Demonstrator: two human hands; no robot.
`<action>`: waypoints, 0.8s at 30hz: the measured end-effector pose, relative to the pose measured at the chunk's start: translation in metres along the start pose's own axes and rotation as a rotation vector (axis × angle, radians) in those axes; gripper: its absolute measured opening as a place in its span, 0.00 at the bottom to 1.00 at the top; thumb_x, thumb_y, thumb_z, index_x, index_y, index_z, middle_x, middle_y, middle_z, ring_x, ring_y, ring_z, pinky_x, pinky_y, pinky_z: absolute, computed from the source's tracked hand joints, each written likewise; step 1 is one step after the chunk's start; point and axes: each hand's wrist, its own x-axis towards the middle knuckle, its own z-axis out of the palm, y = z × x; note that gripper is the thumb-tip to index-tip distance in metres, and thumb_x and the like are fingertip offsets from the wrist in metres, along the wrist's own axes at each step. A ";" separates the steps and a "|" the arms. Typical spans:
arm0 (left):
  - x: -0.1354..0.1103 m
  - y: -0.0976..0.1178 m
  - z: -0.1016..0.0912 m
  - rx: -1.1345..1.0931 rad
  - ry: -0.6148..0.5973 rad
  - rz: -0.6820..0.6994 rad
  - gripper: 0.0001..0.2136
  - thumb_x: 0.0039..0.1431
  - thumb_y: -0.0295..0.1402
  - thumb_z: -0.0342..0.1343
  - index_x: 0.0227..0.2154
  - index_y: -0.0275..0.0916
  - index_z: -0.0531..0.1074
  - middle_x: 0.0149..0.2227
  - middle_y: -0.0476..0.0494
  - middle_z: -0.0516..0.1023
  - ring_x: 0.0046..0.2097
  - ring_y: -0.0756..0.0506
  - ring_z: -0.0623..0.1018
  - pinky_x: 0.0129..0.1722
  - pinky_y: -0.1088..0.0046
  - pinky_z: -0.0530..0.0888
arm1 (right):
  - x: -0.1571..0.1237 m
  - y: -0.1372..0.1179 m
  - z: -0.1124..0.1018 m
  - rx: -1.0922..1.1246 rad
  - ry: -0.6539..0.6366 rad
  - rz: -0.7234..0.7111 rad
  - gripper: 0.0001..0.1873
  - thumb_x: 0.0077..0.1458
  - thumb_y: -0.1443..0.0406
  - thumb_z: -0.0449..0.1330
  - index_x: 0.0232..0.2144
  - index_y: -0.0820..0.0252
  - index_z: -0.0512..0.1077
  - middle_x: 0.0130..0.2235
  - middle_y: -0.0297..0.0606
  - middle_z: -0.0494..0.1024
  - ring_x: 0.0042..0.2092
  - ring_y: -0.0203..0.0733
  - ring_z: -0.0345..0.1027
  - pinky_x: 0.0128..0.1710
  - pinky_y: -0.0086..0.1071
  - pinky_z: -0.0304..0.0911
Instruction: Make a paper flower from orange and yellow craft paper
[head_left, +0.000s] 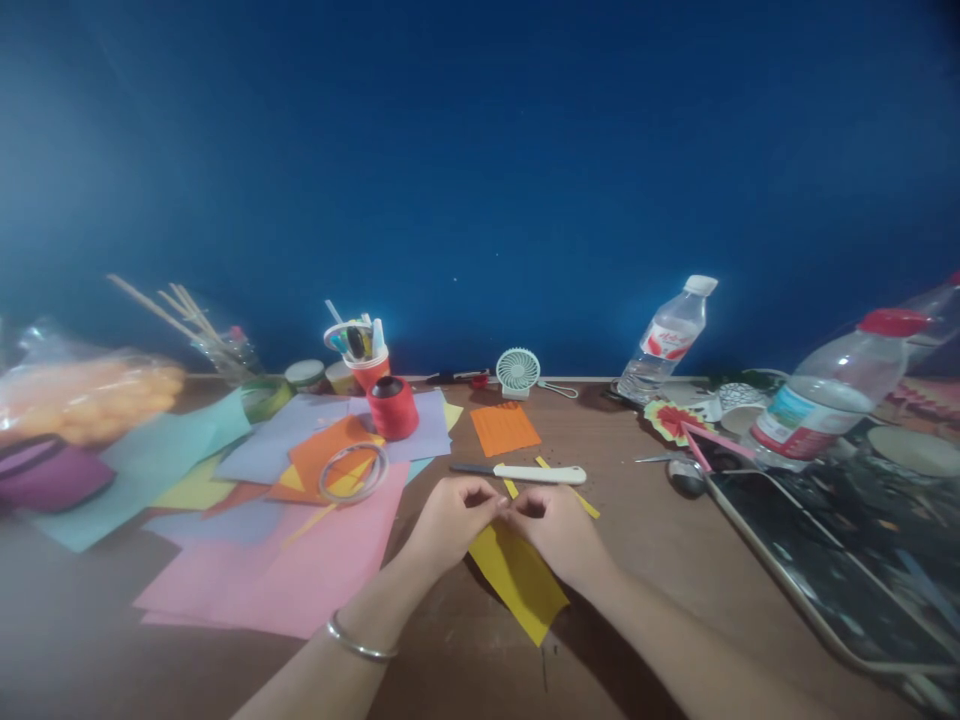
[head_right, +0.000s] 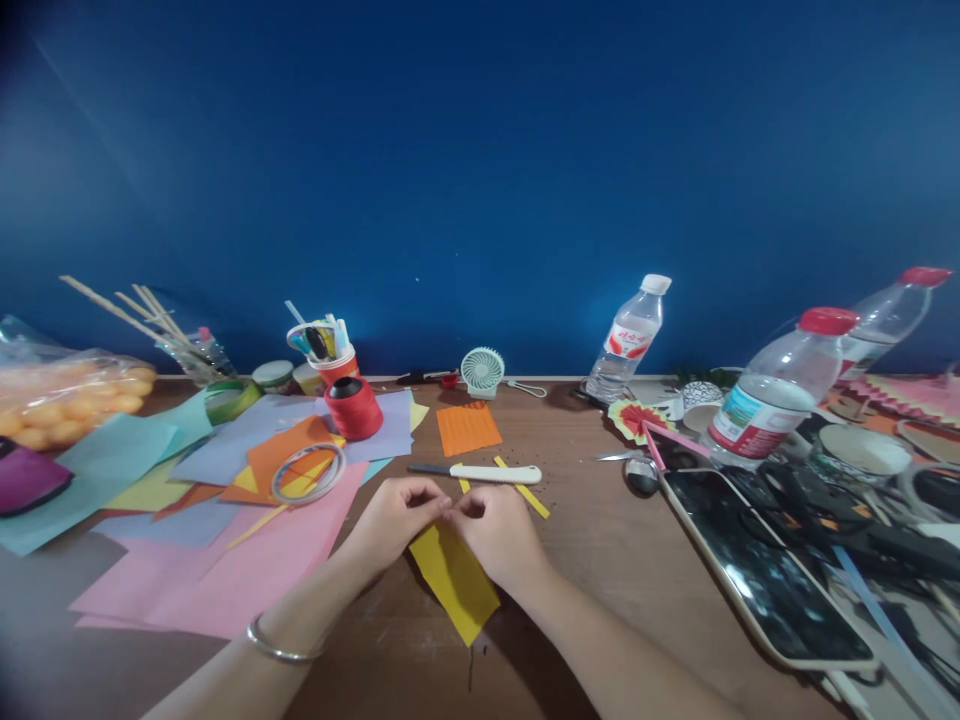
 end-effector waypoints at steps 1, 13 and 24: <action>-0.001 0.000 0.000 0.026 0.007 -0.002 0.08 0.49 0.33 0.51 0.19 0.37 0.70 0.23 0.49 0.74 0.29 0.48 0.70 0.28 0.76 0.63 | 0.000 0.000 0.001 -0.010 0.004 -0.004 0.13 0.44 0.60 0.57 0.14 0.61 0.68 0.18 0.31 0.69 0.23 0.35 0.59 0.21 0.26 0.50; 0.003 -0.010 -0.001 -0.047 0.184 -0.073 0.09 0.50 0.35 0.50 0.20 0.38 0.68 0.22 0.51 0.69 0.27 0.48 0.68 0.26 0.76 0.61 | 0.010 0.001 -0.011 0.029 -0.056 -0.002 0.09 0.43 0.63 0.57 0.19 0.61 0.73 0.23 0.34 0.75 0.27 0.38 0.64 0.26 0.27 0.55; 0.001 -0.005 0.000 -0.390 -0.065 -0.233 0.19 0.51 0.46 0.48 0.22 0.33 0.72 0.18 0.49 0.69 0.21 0.51 0.68 0.20 0.78 0.62 | 0.012 0.009 -0.014 0.042 -0.152 0.019 0.10 0.43 0.62 0.57 0.16 0.62 0.71 0.18 0.31 0.67 0.22 0.33 0.56 0.21 0.27 0.49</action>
